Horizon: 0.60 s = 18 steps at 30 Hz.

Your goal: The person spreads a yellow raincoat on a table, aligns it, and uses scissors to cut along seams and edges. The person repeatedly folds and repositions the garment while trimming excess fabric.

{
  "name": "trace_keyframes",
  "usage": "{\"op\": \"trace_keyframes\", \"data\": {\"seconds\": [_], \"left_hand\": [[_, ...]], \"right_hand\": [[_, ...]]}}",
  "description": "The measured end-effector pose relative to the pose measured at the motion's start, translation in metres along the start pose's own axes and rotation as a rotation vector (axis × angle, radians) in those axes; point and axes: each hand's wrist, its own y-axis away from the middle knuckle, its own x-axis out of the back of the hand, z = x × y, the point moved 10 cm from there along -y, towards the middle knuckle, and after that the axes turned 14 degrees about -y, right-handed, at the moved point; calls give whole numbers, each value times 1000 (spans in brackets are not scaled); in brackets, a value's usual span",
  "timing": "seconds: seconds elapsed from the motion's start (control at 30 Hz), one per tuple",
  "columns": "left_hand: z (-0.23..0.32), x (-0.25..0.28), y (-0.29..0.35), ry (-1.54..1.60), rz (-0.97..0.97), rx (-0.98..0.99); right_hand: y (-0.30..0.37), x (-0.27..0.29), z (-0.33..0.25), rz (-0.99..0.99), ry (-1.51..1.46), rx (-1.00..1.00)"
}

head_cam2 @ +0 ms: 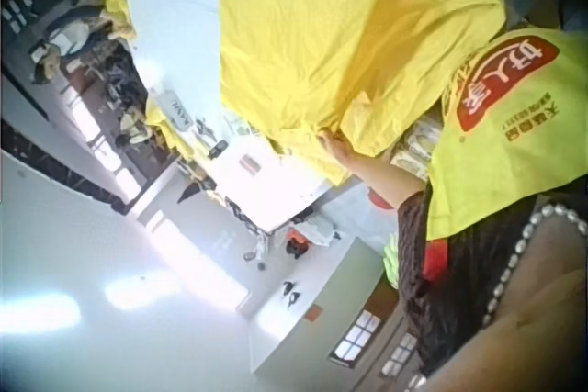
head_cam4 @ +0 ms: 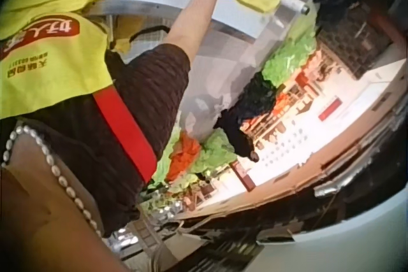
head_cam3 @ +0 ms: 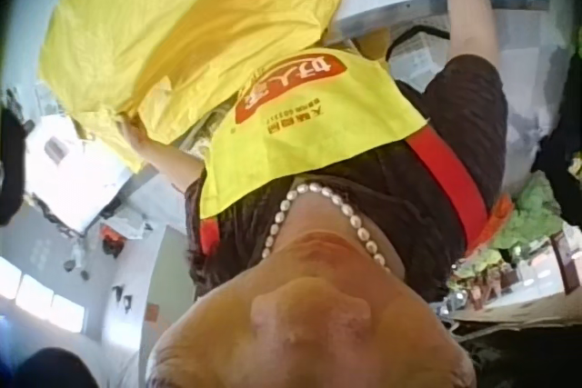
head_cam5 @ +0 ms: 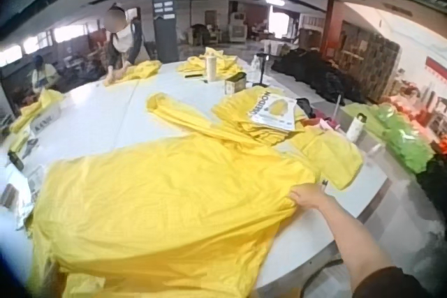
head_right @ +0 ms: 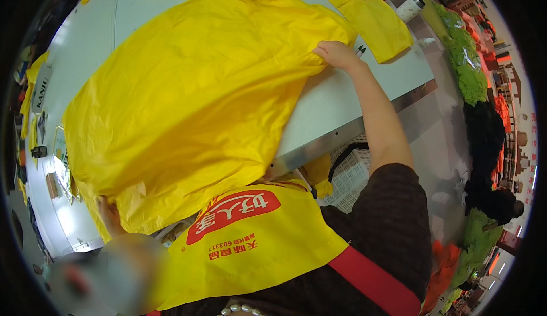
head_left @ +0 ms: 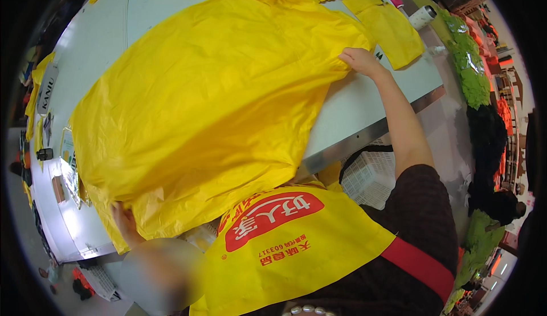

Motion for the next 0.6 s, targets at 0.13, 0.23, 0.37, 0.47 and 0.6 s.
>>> {"op": "trace_keyframes", "data": {"seconds": [0.13,0.23,0.37,0.47,0.6], "left_hand": [[-21,-29,42,-163,-294,86],[-24,-30,46,-103,-344,259],[15,-49,27,-513,-116,315],[34,-57,16,-328,-152,112],[63,-72,29,-16,-122,-35]], "right_hand": [[-12,-8,-9,103,389,7],[-2,-4,-23,276,302,193],[21,-13,-41,218,133,453],[29,-22,-53,46,198,424],[21,-26,-22,-82,104,265]]}}
